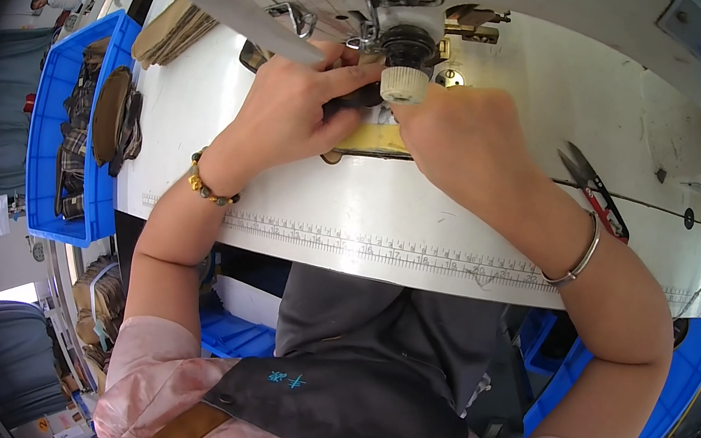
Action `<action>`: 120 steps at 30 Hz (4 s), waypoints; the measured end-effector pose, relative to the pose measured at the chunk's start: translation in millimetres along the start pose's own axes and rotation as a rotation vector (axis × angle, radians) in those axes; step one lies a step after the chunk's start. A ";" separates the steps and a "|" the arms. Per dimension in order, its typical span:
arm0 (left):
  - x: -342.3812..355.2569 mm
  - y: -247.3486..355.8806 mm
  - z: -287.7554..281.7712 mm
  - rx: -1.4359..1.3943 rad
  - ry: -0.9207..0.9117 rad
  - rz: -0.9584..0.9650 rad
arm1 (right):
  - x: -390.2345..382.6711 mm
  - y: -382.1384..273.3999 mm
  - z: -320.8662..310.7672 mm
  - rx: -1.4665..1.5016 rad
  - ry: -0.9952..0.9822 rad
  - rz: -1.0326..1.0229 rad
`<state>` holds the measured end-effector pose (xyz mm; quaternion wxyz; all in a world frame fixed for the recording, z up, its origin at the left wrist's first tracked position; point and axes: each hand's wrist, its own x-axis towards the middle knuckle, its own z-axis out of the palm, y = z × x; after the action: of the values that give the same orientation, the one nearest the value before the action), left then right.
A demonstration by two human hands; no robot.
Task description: Sewing fabric and leather components to assemble pouches using an industrial sewing machine.
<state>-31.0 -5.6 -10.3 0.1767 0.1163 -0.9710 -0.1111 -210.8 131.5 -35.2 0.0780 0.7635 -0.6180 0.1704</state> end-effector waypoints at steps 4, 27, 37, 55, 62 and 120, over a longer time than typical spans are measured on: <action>-0.8 0.3 1.1 0.035 0.017 0.003 | 0.0 2.2 0.9 0.029 0.015 0.014; -4.7 5.2 0.4 0.323 0.107 0.248 | 0.9 6.8 2.7 0.023 0.093 0.026; -3.7 9.8 0.0 0.298 0.126 0.286 | 0.8 6.2 0.5 0.027 0.093 -0.019; -3.2 6.3 3.2 0.341 0.110 0.279 | 2.3 10.4 -1.4 -0.023 0.125 -0.037; -2.5 5.3 2.2 0.368 0.094 0.249 | 2.2 10.9 -1.1 -0.031 0.149 -0.046; 1.0 5.4 6.5 0.323 0.158 0.161 | 1.9 12.7 6.2 -0.066 0.123 -0.007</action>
<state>-35.3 0.4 -14.5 0.2396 0.0737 -0.9655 0.0701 -221.7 124.9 -41.4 0.1415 0.7506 -0.6148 0.1965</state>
